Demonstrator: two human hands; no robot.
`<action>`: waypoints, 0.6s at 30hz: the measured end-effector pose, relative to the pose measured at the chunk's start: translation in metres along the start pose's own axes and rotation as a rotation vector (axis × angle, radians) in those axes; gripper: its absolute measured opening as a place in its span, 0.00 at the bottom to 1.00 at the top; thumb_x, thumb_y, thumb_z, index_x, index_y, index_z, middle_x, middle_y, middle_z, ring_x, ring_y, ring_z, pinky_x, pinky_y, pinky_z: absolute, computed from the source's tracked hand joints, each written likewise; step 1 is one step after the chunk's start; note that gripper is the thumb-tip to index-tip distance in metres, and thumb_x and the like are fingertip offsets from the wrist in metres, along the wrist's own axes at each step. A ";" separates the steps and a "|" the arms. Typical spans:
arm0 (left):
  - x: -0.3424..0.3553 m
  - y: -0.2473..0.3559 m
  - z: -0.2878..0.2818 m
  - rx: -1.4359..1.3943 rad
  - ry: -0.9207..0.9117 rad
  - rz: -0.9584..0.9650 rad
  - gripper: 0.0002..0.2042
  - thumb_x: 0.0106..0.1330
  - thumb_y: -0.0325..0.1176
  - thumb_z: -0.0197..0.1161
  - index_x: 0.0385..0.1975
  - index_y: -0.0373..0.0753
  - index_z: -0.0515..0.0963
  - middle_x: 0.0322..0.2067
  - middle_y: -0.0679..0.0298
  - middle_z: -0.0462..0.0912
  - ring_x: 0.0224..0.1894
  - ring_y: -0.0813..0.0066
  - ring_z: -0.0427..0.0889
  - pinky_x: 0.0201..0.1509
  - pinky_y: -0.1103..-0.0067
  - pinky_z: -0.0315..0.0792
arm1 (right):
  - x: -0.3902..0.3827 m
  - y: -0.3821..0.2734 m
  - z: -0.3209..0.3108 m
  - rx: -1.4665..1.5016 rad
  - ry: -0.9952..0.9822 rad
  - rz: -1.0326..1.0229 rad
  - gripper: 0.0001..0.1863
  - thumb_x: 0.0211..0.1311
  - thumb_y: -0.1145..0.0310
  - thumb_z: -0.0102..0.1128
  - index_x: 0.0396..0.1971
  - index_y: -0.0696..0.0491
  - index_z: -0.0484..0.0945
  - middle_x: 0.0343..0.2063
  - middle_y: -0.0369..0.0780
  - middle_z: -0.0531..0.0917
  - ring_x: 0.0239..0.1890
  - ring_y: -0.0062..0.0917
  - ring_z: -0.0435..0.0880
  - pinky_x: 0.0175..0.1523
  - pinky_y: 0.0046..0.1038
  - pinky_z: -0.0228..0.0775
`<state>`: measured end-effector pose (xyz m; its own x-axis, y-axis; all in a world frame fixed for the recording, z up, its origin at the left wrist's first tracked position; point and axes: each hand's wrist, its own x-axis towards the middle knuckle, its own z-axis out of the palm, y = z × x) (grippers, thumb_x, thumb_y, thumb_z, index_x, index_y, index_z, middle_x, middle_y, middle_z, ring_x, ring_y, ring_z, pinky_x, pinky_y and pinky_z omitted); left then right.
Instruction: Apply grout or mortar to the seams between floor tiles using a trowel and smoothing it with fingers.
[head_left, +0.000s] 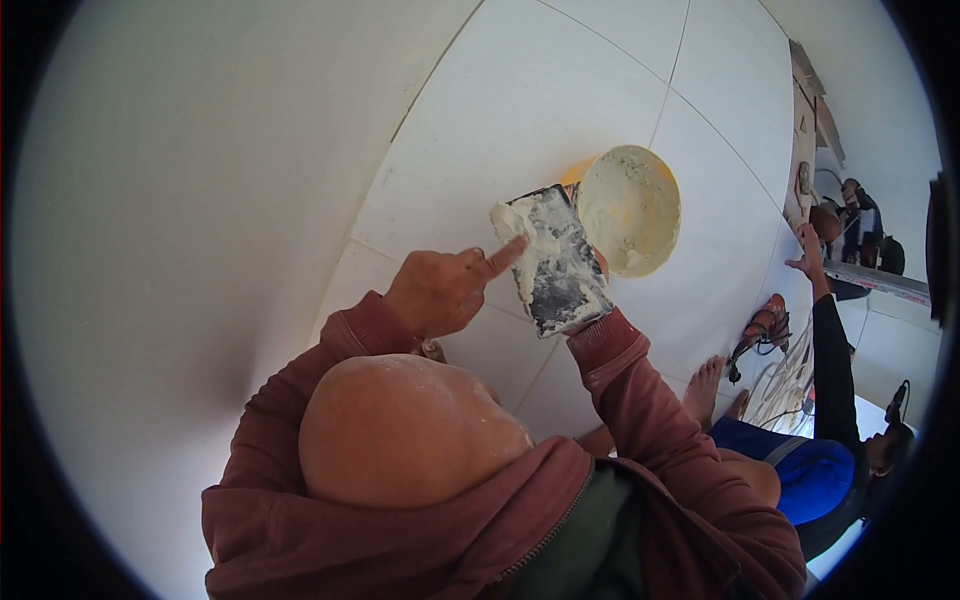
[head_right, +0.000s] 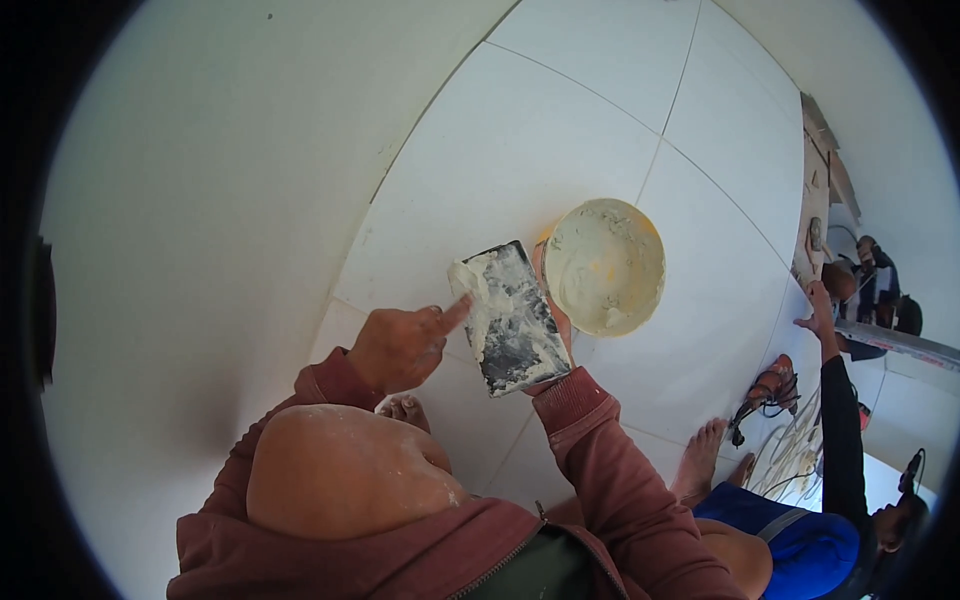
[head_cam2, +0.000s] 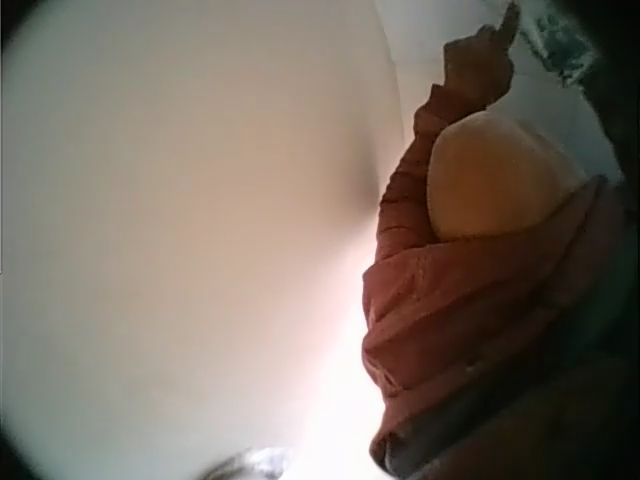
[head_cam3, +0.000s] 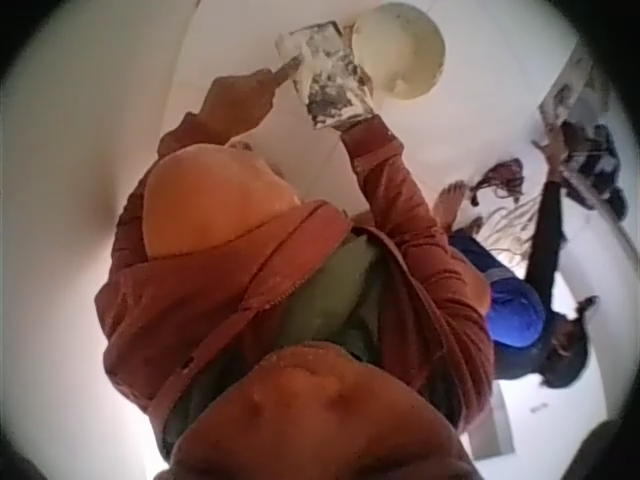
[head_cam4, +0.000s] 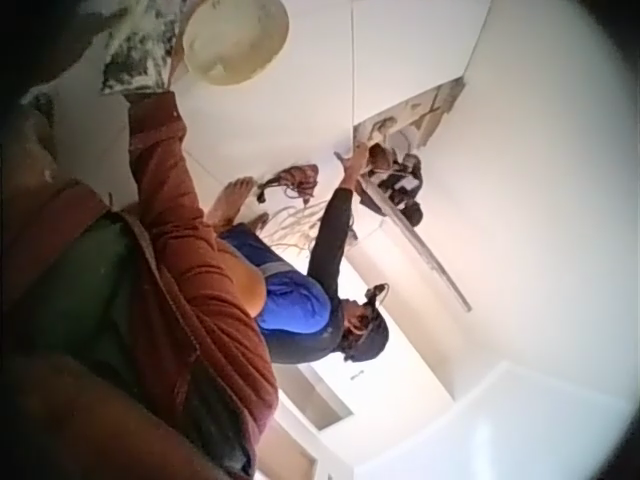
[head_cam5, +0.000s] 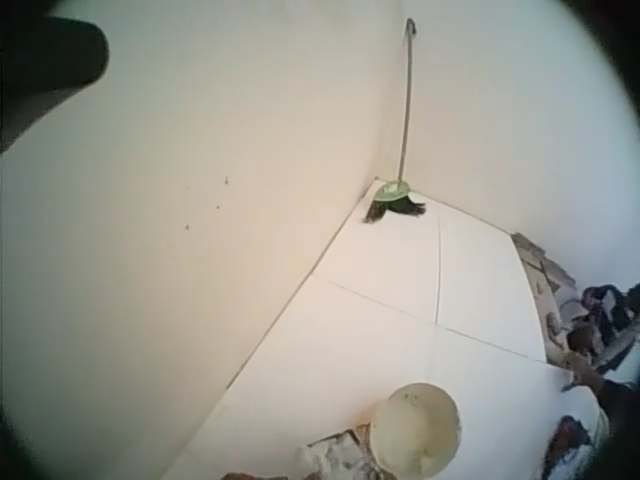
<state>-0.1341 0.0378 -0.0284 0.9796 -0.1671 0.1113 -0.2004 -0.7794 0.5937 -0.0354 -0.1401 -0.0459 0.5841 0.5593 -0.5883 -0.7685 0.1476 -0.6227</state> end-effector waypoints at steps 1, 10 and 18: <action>-0.004 0.000 0.005 -0.019 0.000 -0.015 0.34 0.49 0.25 0.53 0.60 0.52 0.55 0.20 0.64 0.69 0.15 0.68 0.71 0.17 0.75 0.68 | 0.003 0.004 -0.005 -0.001 0.001 0.000 0.28 0.59 0.49 0.42 0.53 0.53 0.63 0.48 0.43 0.72 0.44 0.31 0.76 0.47 0.34 0.72; -0.030 -0.013 0.009 -0.216 -0.082 -0.051 0.33 0.49 0.27 0.55 0.60 0.49 0.57 0.21 0.64 0.73 0.20 0.71 0.74 0.23 0.76 0.70 | 0.012 0.015 -0.047 0.699 -0.101 0.318 0.26 0.58 0.49 0.43 0.51 0.51 0.65 0.39 0.45 0.76 0.31 0.34 0.78 0.32 0.31 0.74; 0.006 -0.012 -0.011 -0.436 0.137 -0.109 0.33 0.47 0.24 0.56 0.58 0.43 0.59 0.22 0.63 0.73 0.22 0.74 0.73 0.30 0.80 0.71 | 0.011 0.015 -0.043 0.686 -0.082 0.333 0.33 0.53 0.41 0.42 0.52 0.50 0.64 0.44 0.47 0.74 0.39 0.41 0.76 0.39 0.41 0.71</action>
<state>-0.1253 0.0522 -0.0262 0.9931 0.0056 0.1169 -0.1014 -0.4564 0.8840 -0.0294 -0.1664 -0.0838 0.2926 0.7177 -0.6319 -0.9063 0.4189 0.0562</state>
